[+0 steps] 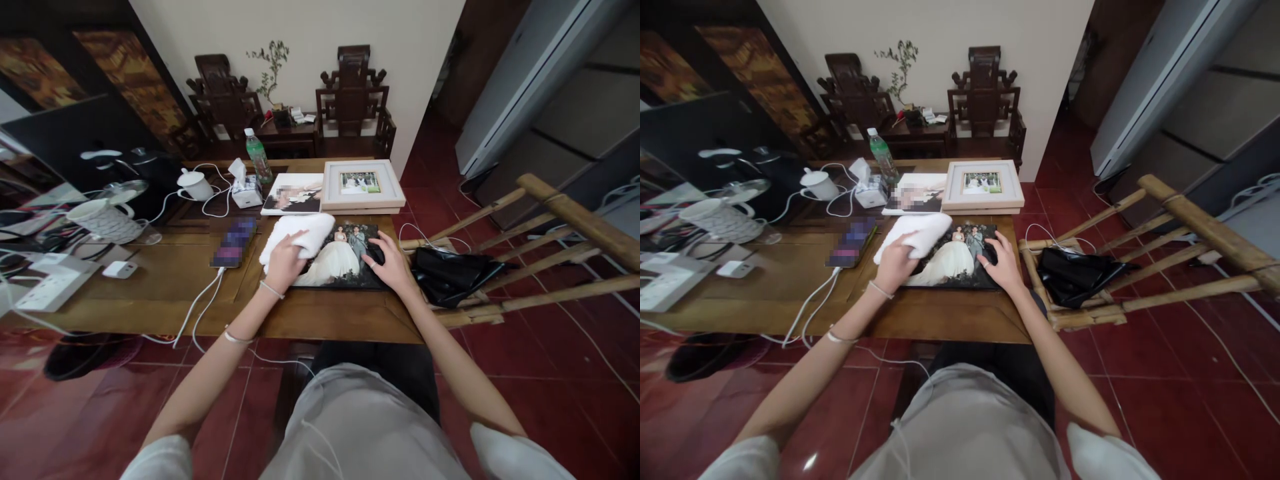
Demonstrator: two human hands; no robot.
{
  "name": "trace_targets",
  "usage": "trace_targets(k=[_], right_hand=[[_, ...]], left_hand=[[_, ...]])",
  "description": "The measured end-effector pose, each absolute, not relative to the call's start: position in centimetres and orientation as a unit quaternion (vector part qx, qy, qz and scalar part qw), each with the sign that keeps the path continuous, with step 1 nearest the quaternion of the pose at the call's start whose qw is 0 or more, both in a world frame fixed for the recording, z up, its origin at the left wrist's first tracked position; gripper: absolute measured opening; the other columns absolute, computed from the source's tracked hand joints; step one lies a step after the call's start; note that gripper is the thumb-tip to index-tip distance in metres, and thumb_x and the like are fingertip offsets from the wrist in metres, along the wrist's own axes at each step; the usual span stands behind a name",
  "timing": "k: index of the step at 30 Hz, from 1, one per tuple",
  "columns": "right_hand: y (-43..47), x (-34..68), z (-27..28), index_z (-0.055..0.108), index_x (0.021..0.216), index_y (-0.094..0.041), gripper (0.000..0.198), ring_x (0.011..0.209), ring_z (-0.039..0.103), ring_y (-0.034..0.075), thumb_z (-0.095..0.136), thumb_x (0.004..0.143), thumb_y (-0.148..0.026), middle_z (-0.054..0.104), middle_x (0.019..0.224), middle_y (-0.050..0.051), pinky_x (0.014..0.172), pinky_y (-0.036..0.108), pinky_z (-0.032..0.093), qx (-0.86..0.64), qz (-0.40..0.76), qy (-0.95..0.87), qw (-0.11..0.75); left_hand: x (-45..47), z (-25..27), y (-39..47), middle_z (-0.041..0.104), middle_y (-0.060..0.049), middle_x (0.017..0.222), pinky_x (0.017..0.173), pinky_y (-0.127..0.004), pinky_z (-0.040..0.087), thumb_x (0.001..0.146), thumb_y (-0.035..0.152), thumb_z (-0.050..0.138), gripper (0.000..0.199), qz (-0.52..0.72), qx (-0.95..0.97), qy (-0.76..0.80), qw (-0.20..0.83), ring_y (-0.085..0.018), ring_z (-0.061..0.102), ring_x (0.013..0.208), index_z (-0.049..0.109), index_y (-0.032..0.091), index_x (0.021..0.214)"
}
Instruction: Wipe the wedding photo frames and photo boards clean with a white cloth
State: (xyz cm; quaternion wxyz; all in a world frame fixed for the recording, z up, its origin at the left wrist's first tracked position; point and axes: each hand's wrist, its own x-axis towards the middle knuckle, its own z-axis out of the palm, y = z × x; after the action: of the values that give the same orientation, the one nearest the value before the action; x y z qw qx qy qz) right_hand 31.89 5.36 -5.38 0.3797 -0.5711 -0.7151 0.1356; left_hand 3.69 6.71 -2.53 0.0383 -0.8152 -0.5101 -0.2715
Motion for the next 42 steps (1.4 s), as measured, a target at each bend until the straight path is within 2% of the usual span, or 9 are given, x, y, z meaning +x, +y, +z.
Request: trace_targets(k=[3, 6, 9, 13, 16, 19, 30, 37, 42], right_hand=[[5.1, 32.1, -5.2, 0.061, 0.113, -0.022, 0.032, 0.13, 0.047, 0.027, 0.06, 0.083, -0.035, 0.047, 0.143, 0.013, 0.109, 0.047, 0.035, -0.559, 0.152, -0.71, 0.401], [4.9, 32.1, -4.9, 0.062, 0.111, -0.022, 0.03, 0.129, 0.049, 0.027, 0.06, 0.083, -0.033, 0.049, 0.142, 0.013, 0.108, 0.046, 0.036, -0.559, 0.154, -0.711, 0.398], [4.8, 31.9, -4.8, 0.062, 0.112, -0.021, 0.031, 0.129, 0.049, 0.026, 0.06, 0.083, -0.032, 0.051, 0.14, 0.014, 0.109, 0.045, 0.036, -0.562, 0.146, -0.717, 0.386], [4.7, 31.8, -4.8, 0.063, 0.112, -0.021, 0.031, 0.132, 0.046, 0.027, 0.06, 0.083, -0.031, 0.052, 0.14, 0.014, 0.11, 0.048, 0.035, -0.555, 0.141, -0.727, 0.379], [4.9, 31.9, -5.0, 0.066, 0.106, -0.023, 0.025, 0.133, 0.045, 0.027, 0.061, 0.083, -0.031, 0.054, 0.138, 0.012, 0.11, 0.051, 0.035, -0.544, 0.145, -0.733, 0.381], [5.2, 32.1, -5.3, 0.067, 0.101, -0.023, 0.023, 0.131, 0.047, 0.026, 0.064, 0.081, -0.033, 0.055, 0.138, 0.012, 0.109, 0.049, 0.036, -0.538, 0.149, -0.728, 0.398], [5.6, 32.6, -5.8, 0.071, 0.101, -0.023, 0.023, 0.123, 0.057, 0.023, 0.063, 0.082, -0.035, 0.06, 0.133, 0.01, 0.108, 0.044, 0.04, -0.486, 0.196, -0.713, 0.466], [5.5, 32.3, -5.9, 0.065, 0.12, -0.021, 0.041, 0.138, 0.04, 0.025, 0.065, 0.083, -0.039, 0.057, 0.137, 0.012, 0.114, 0.047, 0.032, -0.492, 0.202, -0.741, 0.41], [5.7, 32.4, -6.2, 0.065, 0.12, -0.019, 0.042, 0.138, 0.041, 0.026, 0.063, 0.084, -0.04, 0.055, 0.138, 0.014, 0.114, 0.048, 0.032, -0.493, 0.194, -0.747, 0.402]], left_hand=[[1.5, -0.8, 8.1, 0.062, -0.009, 0.13, 0.102, -0.038, 0.048, 0.074, 0.006, 0.05, 0.034, -0.378, -0.741, -0.549, 0.074, -0.027, 0.06, 0.116, 0.071, 0.015, 0.099], [0.0, 0.7, 8.7, 0.055, -0.007, 0.139, 0.11, -0.041, 0.042, 0.076, 0.003, 0.047, 0.043, -0.434, -0.726, -0.52, 0.118, -0.026, 0.051, 0.128, 0.068, 0.015, 0.112], [-0.1, -0.1, 8.5, 0.05, -0.009, 0.143, 0.112, -0.044, 0.039, 0.075, -0.001, 0.043, 0.048, -0.376, -0.786, -0.474, 0.13, -0.026, 0.045, 0.133, 0.065, 0.012, 0.116], [1.1, -3.5, 7.7, 0.049, -0.014, 0.143, 0.108, -0.049, 0.04, 0.07, -0.002, 0.046, 0.034, -0.228, -0.847, -0.469, 0.1, -0.033, 0.044, 0.134, 0.07, 0.009, 0.092], [1.9, -4.8, 7.4, 0.038, -0.02, 0.149, 0.108, -0.051, 0.038, 0.076, 0.006, 0.052, 0.022, -0.194, -0.843, -0.494, 0.091, -0.036, 0.039, 0.136, 0.07, 0.008, 0.087], [2.5, -4.6, 7.4, 0.027, -0.015, 0.155, 0.105, -0.054, 0.038, 0.081, 0.014, 0.054, 0.017, -0.183, -0.84, -0.505, 0.078, -0.038, 0.033, 0.139, 0.07, 0.011, 0.083], [2.9, -4.7, 7.1, 0.038, -0.004, 0.151, 0.109, -0.057, 0.032, 0.083, 0.017, 0.05, 0.02, -0.166, -0.838, -0.515, 0.073, -0.032, 0.032, 0.141, 0.069, 0.017, 0.082], [3.3, -4.0, 5.2, 0.041, -0.009, 0.149, 0.115, -0.052, 0.029, 0.083, 0.016, 0.05, 0.021, -0.154, -0.85, -0.501, 0.054, -0.031, 0.029, 0.143, 0.07, 0.014, 0.083], [3.2, -3.3, -0.5, 0.039, -0.009, 0.15, 0.114, -0.05, 0.031, 0.085, 0.014, 0.048, 0.023, -0.144, -0.862, -0.484, 0.046, -0.031, 0.031, 0.142, 0.069, 0.014, 0.077]])
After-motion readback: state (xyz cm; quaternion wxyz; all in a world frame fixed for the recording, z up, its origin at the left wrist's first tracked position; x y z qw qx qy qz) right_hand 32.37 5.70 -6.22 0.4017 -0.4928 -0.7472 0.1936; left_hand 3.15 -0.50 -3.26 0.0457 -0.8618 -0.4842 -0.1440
